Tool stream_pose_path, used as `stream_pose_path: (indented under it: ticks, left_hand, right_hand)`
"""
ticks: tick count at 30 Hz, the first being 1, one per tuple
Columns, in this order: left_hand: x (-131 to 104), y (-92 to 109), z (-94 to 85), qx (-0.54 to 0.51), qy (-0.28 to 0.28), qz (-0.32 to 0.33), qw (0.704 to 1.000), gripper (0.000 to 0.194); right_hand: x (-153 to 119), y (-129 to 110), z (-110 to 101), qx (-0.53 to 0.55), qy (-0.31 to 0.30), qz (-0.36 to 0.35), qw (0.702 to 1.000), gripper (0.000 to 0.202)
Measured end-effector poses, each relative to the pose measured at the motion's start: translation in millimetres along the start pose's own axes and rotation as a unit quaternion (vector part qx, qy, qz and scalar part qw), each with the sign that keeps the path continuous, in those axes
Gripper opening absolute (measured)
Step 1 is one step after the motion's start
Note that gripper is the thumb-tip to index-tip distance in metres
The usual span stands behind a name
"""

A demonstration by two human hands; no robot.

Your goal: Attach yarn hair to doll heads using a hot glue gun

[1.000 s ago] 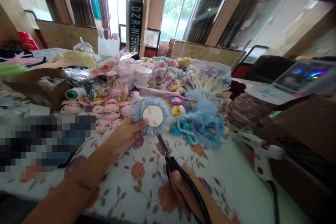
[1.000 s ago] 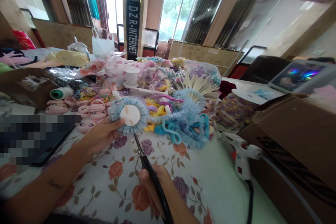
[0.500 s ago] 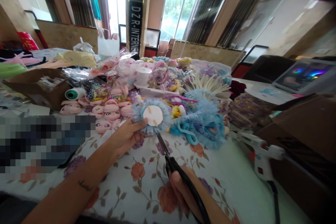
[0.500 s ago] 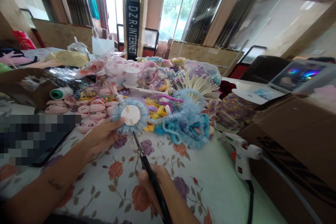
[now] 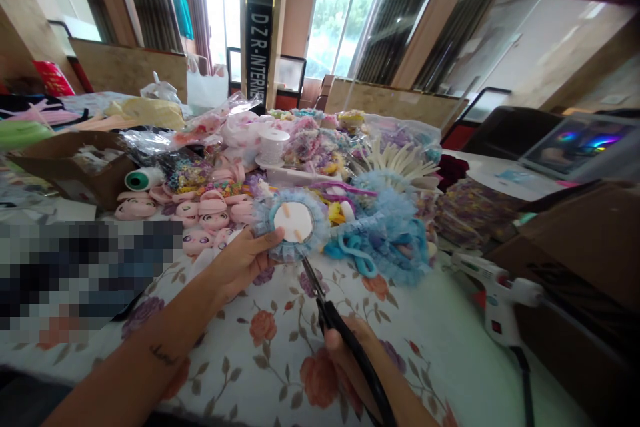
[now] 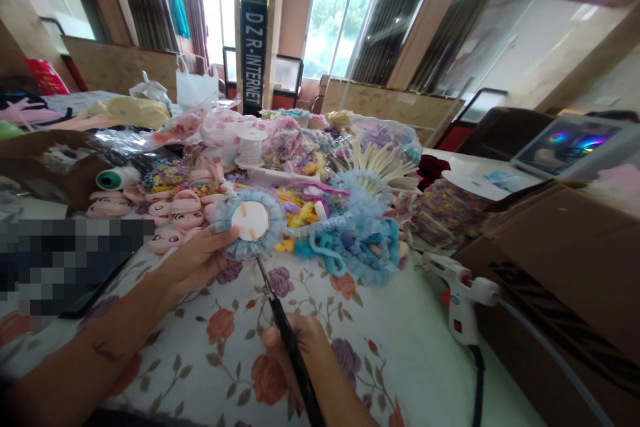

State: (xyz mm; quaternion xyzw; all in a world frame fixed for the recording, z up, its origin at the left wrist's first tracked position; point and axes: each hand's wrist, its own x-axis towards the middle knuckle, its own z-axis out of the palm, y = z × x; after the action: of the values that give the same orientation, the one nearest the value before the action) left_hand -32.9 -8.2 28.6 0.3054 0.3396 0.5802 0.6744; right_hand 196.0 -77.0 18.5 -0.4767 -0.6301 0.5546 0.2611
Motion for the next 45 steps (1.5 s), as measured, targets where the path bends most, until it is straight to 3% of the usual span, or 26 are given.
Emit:
stream_pose_path:
  ticks: [8, 17, 24, 28, 34, 45]
  left_hand:
    - [-1, 2, 2.9, -0.008, 0.006, 0.002, 1.0, 0.034]
    - [-1, -1, 2.2, -0.007, 0.009, 0.003, 1.0, 0.038]
    - [1, -4, -1.0, 0.001, 0.001, 0.009, 1.0, 0.033]
    - [1, -5, -1.1, 0.009, 0.006, 0.017, 1.0, 0.031]
    - [0, -4, 1.1, 0.008, 0.002, 0.017, 1.0, 0.031]
    - [-1, -3, 1.7, -0.007, 0.006, 0.005, 1.0, 0.031]
  right_hand:
    - [1, 15, 0, -0.025, 0.005, -0.039, 0.999, 0.054]
    - [1, -12, 1, -0.076, 0.016, -0.036, 0.996, 0.05]
    - [10, 6, 6, -0.129, 0.064, -0.038, 0.989, 0.047]
    - [11, -9, 9, -0.125, 0.101, -0.042, 0.986, 0.054]
    - [9, -28, 6, -0.052, 0.049, -0.042, 0.997, 0.054]
    - [11, 5, 5, -0.149, 0.106, -0.021, 0.983, 0.056]
